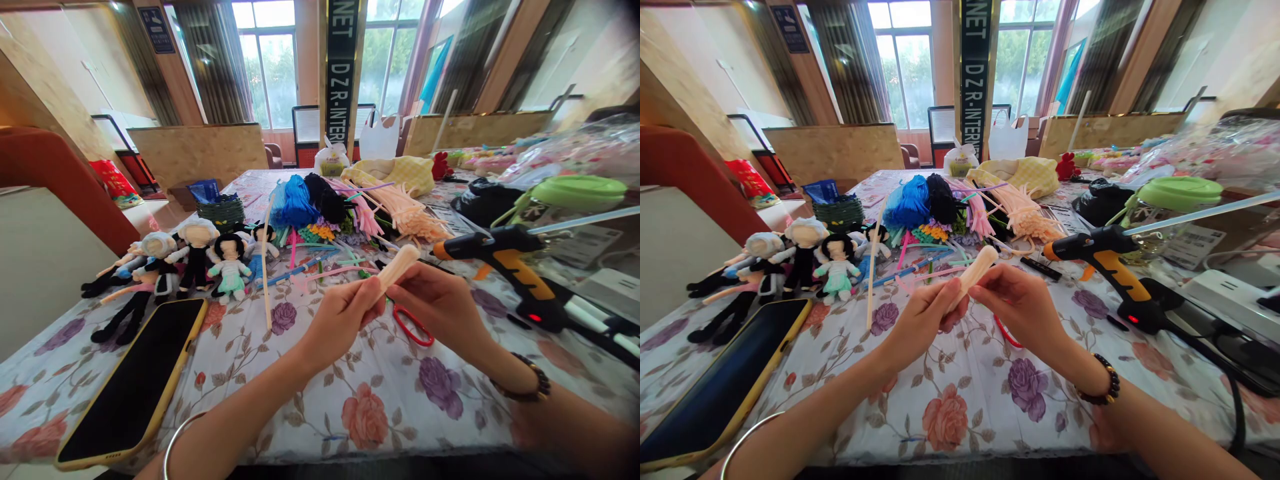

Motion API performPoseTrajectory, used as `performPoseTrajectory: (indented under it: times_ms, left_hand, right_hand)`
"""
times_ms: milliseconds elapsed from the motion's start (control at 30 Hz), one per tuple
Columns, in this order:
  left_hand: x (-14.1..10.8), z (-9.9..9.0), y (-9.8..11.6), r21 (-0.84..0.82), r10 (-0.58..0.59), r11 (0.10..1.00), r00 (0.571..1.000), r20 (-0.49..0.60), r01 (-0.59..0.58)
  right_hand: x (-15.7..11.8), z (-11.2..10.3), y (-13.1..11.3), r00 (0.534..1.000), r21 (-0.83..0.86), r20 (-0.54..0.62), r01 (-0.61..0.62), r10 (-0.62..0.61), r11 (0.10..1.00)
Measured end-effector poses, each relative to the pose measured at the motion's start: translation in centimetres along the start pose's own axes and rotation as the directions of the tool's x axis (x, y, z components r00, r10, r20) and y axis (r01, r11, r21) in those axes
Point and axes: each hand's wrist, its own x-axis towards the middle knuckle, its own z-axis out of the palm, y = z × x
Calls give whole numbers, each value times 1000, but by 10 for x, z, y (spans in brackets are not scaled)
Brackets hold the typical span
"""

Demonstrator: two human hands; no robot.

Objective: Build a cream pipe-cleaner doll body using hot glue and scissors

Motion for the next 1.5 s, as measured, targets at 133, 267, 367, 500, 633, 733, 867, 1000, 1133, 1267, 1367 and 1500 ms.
performPoseTrajectory:
  times_ms: [133,267,367,500,633,733,867,1000,1133,1267,1367,1500]
  left_hand:
    - [1,-2,0,-110,-54,992,994,91,64]
    - [1,-4,-1,-197,-127,964,962,243,177]
    - [1,-6,-2,-254,-154,928,904,399,271]
    - [1,-9,-2,-284,-188,871,807,560,400]
    - [3,-9,-1,-317,-201,835,786,584,449]
    - [5,-8,1,-367,-187,858,883,431,360]
    - [5,-5,3,-292,-64,953,996,70,81]
    - [4,-2,3,-143,80,985,988,-129,-98]
    - [3,0,0,-7,195,980,961,-195,-200]
    - [3,-1,-2,163,359,930,910,-208,-329]
    - [3,-2,-2,185,358,929,906,-227,-320]
    - [5,-3,0,45,144,989,965,-219,-138]
  right_hand:
    - [1,0,-2,1000,-4,0,26,-26,1000]
    - [1,0,-4,995,-2,-23,100,-100,995]
    - [-1,-2,-3,970,-70,-55,233,-237,970]
    - [-4,-5,0,887,-118,-28,456,-462,882]
    - [-4,-8,-1,872,-105,-1,486,-489,867]
    - [-3,-7,-3,890,-114,-12,452,-456,885]
    - [-2,-6,-2,898,-158,-47,426,-438,891]
    - [-3,-5,0,899,-205,-49,417,-435,886]
    - [-3,-4,0,923,-174,-81,360,-377,917]
    - [-2,-1,-1,946,-118,-114,291,-304,949]
    - [-3,-1,-2,951,-163,-121,262,-283,951]
    - [-3,-1,-3,967,-225,-109,202,-231,953]
